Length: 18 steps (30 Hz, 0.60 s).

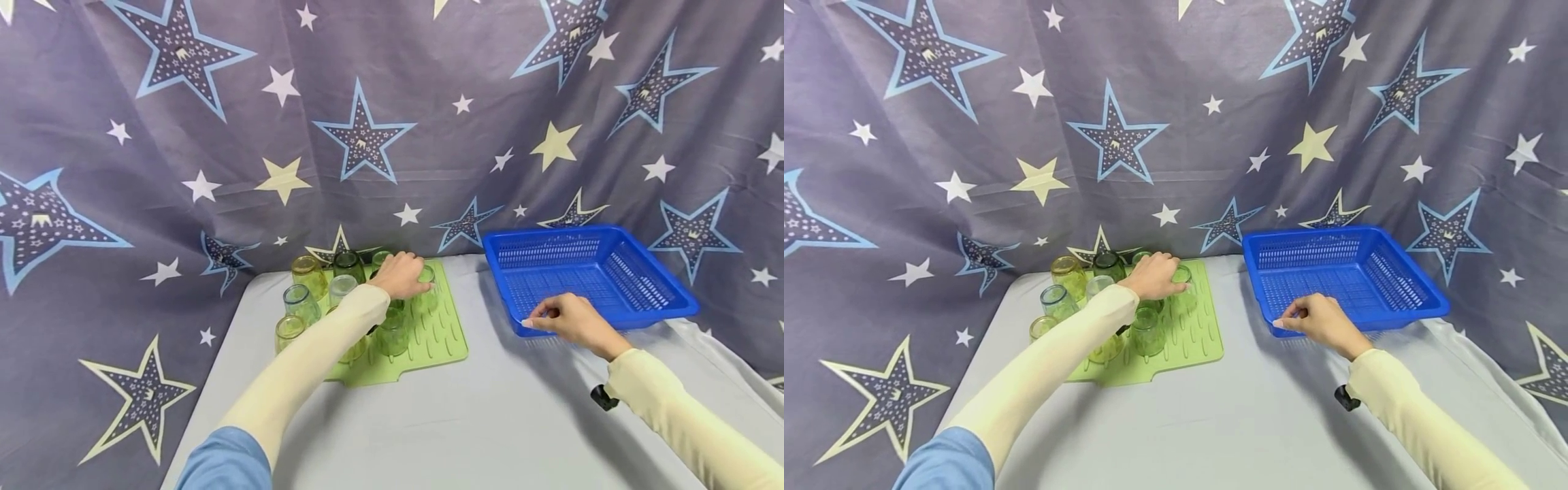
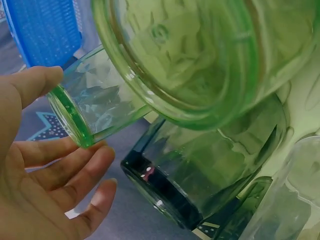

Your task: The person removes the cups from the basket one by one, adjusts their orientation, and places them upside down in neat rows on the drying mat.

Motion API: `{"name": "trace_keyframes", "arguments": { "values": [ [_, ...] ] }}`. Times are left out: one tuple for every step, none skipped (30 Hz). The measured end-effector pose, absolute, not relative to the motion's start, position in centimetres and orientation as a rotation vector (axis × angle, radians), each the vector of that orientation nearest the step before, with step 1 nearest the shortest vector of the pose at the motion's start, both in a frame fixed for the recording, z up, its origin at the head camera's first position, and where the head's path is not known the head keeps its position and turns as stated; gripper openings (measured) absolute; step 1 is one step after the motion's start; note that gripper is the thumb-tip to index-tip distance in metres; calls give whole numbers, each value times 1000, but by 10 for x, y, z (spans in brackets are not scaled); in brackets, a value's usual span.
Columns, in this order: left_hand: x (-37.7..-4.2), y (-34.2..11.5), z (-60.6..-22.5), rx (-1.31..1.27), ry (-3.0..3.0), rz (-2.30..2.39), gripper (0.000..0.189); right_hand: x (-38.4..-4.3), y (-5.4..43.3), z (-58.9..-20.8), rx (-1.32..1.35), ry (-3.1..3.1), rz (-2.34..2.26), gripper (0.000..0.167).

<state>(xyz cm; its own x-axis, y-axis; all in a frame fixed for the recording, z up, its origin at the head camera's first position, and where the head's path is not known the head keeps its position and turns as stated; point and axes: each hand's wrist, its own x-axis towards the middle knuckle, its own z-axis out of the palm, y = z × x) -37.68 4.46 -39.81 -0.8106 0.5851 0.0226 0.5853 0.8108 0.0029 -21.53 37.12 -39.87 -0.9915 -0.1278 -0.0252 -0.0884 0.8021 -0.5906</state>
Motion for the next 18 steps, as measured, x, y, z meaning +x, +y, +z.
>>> {"name": "trace_keyframes", "arguments": {
  "values": [
    [-378, 44, -399, -957, -2973, -12, 40, -215, 371, -398, -168, 2911, -954, 30],
    [-380, 44, -401, -954, -2977, -1, 40, -215, 371, -398, -168, 2906, -956, 30],
    [-380, 44, -402, -951, -2978, 13, 40, -215, 370, -398, -167, 2904, -958, 30],
    [-381, 45, -403, -948, -2983, 23, 39, -215, 370, -398, -170, 2904, -962, 31],
    [-381, 45, -405, -950, -2983, 40, 39, -215, 370, -398, -167, 2907, -967, 31],
    [-381, 46, -407, -954, -2981, 53, 38, -215, 370, -397, -168, 2911, -971, 31],
    [-381, 47, -408, -959, -2980, 77, 37, -215, 370, -398, -161, 2910, -978, 31],
    [-380, 47, -409, -965, -2979, 104, 37, -216, 370, -398, -158, 2912, -980, 32],
    [-380, 48, -410, -970, -2978, 123, 37, -216, 370, -398, -152, 2912, -983, 32],
    [-379, 49, -410, -976, -2978, 137, 37, -217, 371, -398, -150, 2911, -985, 33],
    [-379, 49, -411, -978, -2977, 148, 37, -218, 371, -398, -142, 2909, -986, 33],
    [-379, 49, -411, -977, -2979, 159, 38, -218, 372, -398, -142, 2907, -986, 33],
    [-379, 49, -412, -975, -2982, 168, 38, -219, 372, -399, -138, 2904, -987, 33],
    [-379, 50, -412, -972, -2984, 172, 39, -219, 372, -399, -139, 2905, -985, 33],
    [-379, 50, -412, -971, -2985, 173, 38, -219, 373, -399, -136, 2906, -983, 33],
    [-379, 50, -413, -972, -2987, 172, 37, -219, 373, -399, -134, 2907, -982, 33],
    [-380, 50, -413, -973, -2990, 172, 36, -219, 373, -399, -131, 2906, -984, 34],
    [-380, 50, -413, -976, -2994, 169, 35, -219, 373, -399, -128, 2907, -985, 34]
  ]
}}
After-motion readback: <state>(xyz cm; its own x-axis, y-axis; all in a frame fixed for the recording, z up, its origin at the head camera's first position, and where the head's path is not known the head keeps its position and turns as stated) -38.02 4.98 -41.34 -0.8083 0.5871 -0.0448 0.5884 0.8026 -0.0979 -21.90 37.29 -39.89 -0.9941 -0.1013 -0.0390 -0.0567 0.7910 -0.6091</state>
